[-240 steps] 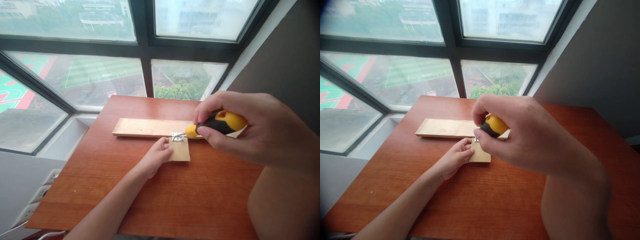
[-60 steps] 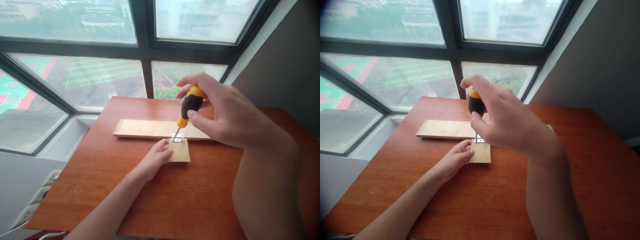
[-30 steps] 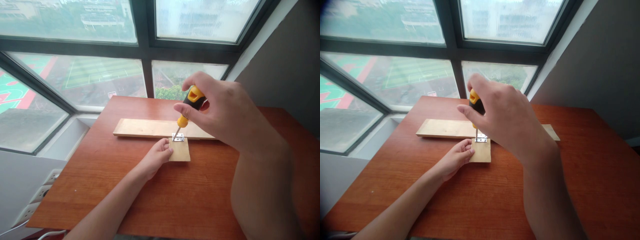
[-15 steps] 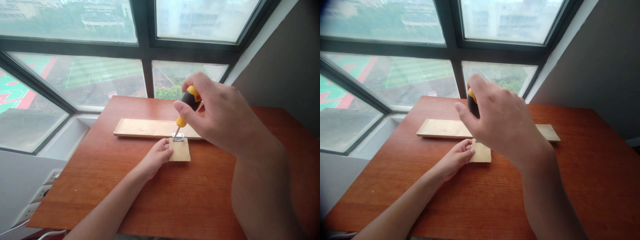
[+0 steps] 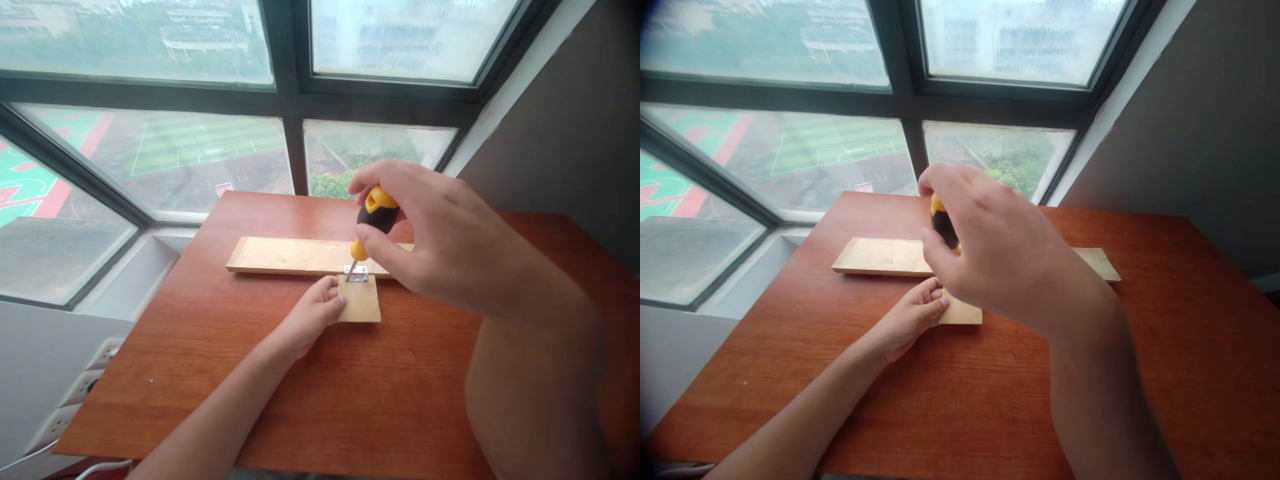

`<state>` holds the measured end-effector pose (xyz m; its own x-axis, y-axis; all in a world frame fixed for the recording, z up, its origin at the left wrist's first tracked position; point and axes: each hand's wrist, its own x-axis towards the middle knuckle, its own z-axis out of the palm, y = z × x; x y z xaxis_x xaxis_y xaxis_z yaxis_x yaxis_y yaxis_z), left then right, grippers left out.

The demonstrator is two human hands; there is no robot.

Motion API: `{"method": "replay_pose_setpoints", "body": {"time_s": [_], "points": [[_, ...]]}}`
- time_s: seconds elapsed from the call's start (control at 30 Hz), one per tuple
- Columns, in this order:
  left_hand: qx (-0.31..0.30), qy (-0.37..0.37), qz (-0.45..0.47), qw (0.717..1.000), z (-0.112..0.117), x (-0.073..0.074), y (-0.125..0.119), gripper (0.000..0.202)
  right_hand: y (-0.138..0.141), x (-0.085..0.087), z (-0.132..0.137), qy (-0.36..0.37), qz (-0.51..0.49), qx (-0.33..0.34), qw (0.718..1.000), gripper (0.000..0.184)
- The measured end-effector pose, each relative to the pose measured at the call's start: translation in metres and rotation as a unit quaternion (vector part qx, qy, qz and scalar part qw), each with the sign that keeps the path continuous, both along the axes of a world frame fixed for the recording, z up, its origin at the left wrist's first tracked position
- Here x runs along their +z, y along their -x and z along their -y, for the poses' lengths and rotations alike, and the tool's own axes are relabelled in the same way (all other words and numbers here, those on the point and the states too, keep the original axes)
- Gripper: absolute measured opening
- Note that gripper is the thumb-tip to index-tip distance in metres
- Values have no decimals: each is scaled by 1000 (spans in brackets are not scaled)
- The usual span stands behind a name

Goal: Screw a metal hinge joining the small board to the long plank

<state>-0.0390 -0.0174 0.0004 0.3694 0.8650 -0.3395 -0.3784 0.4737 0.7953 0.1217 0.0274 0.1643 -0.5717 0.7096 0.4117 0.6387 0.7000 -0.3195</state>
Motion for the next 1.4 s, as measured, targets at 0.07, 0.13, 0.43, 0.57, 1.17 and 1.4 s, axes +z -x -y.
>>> {"method": "replay_pose_setpoints", "body": {"time_s": [0.07, 0.13, 0.43, 0.57, 1.17, 1.4], "points": [[1, 0, 3, 1000, 0, 0, 0, 36, -2, 1, 2, 22, 0, 24, 999, 39], [1, 2, -2, 1000, 0, 0, 0, 36, -3, 2, 3, 33, -1, 30, 999, 42], [-2, 4, -17, 1000, 1, 2, 0, 31, -3, -6, -9, -57, 0, -64, 996, 30], [-4, 2, -13, 1000, 1, 2, 0, 30, -5, -1, -3, -8, 7, -21, 1000, 27], [2, 19, -41, 999, 1, 6, 0, 27, -6, 0, -4, -84, 34, -88, 992, 28], [5, 20, -39, 999, 1, 3, 1, 28, -21, 10, 3, -136, 39, -142, 980, 33]]}}
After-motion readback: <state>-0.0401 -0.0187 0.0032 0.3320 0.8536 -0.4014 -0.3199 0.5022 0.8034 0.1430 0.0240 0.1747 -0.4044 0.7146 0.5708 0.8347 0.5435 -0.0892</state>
